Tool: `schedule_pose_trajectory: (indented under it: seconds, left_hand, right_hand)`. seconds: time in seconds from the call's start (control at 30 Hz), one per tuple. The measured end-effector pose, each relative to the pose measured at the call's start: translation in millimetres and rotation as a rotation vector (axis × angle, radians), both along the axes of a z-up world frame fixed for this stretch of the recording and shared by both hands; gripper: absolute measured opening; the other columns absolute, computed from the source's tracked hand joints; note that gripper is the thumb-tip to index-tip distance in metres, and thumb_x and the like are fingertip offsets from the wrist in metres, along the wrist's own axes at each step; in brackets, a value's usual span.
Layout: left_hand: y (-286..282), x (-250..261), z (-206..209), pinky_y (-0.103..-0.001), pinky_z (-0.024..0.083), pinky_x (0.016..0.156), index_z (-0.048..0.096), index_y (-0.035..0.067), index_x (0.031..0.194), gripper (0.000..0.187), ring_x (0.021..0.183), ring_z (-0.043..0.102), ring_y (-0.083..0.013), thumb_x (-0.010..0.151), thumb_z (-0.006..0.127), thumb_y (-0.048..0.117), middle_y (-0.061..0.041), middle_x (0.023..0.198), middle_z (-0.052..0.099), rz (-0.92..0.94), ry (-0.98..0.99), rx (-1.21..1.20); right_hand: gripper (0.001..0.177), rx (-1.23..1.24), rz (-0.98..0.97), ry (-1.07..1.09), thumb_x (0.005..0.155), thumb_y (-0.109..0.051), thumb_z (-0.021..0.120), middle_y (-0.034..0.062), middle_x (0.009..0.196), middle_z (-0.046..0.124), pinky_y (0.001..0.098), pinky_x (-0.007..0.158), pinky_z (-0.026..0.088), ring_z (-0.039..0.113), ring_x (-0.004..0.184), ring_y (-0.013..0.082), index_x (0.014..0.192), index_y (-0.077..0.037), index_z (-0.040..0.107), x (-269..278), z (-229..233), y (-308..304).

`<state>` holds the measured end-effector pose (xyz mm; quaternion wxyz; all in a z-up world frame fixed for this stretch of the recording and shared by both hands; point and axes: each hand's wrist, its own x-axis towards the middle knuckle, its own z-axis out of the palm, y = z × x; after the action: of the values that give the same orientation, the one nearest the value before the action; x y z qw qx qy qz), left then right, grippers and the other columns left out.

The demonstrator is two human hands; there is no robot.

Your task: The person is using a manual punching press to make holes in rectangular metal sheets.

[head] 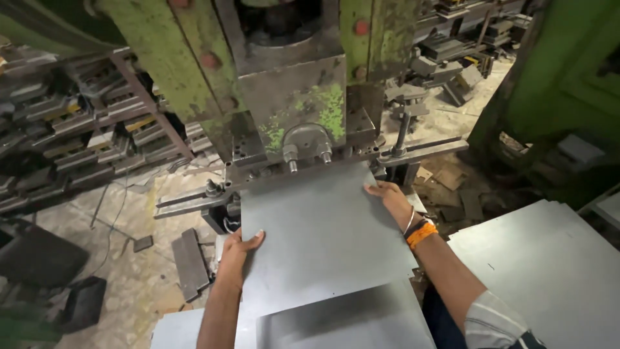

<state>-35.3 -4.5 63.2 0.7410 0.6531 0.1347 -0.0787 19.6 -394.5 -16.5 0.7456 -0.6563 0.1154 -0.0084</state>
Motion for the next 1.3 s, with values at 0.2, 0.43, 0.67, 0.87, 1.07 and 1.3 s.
schedule_pose_trajectory:
  seconds: [0.2,0.43,0.67,0.87,1.07,1.3]
  left_hand:
    - [12,33,-58,-0.043,0.058,0.076,0.073,0.009,0.126,0.053,0.083,0.072,-0.0296,0.075,0.087,0.014,-0.017,0.097,0.072,0.049,0.071,0.048]
    - [4,35,-62,-0.04,0.059,0.068,0.077,0.012,0.114,0.043,0.074,0.073,-0.0289,0.073,0.088,0.014,-0.014,0.086,0.072,0.09,0.057,-0.04]
    - [7,39,-66,-0.038,0.06,0.064,0.074,0.004,0.113,0.037,0.068,0.073,-0.0284,0.077,0.085,0.006,-0.016,0.081,0.072,0.109,0.045,-0.135]
    - [7,36,-70,-0.038,0.06,0.061,0.073,0.003,0.11,0.036,0.065,0.073,-0.0282,0.076,0.085,0.006,-0.016,0.078,0.071,0.123,0.049,-0.175]
    - [7,35,-73,-0.038,0.059,0.061,0.073,0.001,0.109,0.035,0.065,0.073,-0.0286,0.077,0.085,0.006,-0.017,0.078,0.072,0.119,0.049,-0.186]
    - [4,33,-75,-0.042,0.06,0.077,0.073,0.002,0.122,0.047,0.083,0.075,-0.0311,0.077,0.087,0.004,-0.02,0.093,0.074,0.124,0.033,-0.167]
  right_hand:
    - [0.021,0.077,-0.139,0.026,0.075,-0.016,0.089,0.0089,0.078,0.074,0.0297,0.068,0.058,0.072,0.071,0.014,0.091,-0.006,0.078,29,-39,-13]
    - [0.018,0.035,-0.134,0.061,0.077,-0.018,0.088,0.0055,0.072,0.072,0.0273,0.065,0.056,0.07,0.066,0.0114,0.087,-0.007,0.078,5,-8,-2]
    - [0.044,-0.146,-0.186,0.201,0.074,-0.036,0.092,0.0085,0.096,0.075,0.0339,0.092,0.051,0.069,0.096,0.0163,0.11,-0.014,0.079,26,-32,-17]
    - [0.033,-0.109,-0.17,0.22,0.076,-0.033,0.089,0.0092,0.089,0.077,0.0347,0.088,0.053,0.072,0.089,0.0183,0.102,-0.015,0.082,8,-18,-1]
    - [0.028,-0.085,-0.124,0.204,0.084,-0.027,0.083,0.0108,0.086,0.076,0.0357,0.08,0.057,0.075,0.081,0.0203,0.104,-0.009,0.079,10,-13,-7]
    - [0.023,-0.048,-0.111,0.113,0.089,-0.022,0.078,0.0114,0.087,0.076,0.0354,0.076,0.058,0.074,0.077,0.0183,0.108,-0.009,0.078,-4,-2,4]
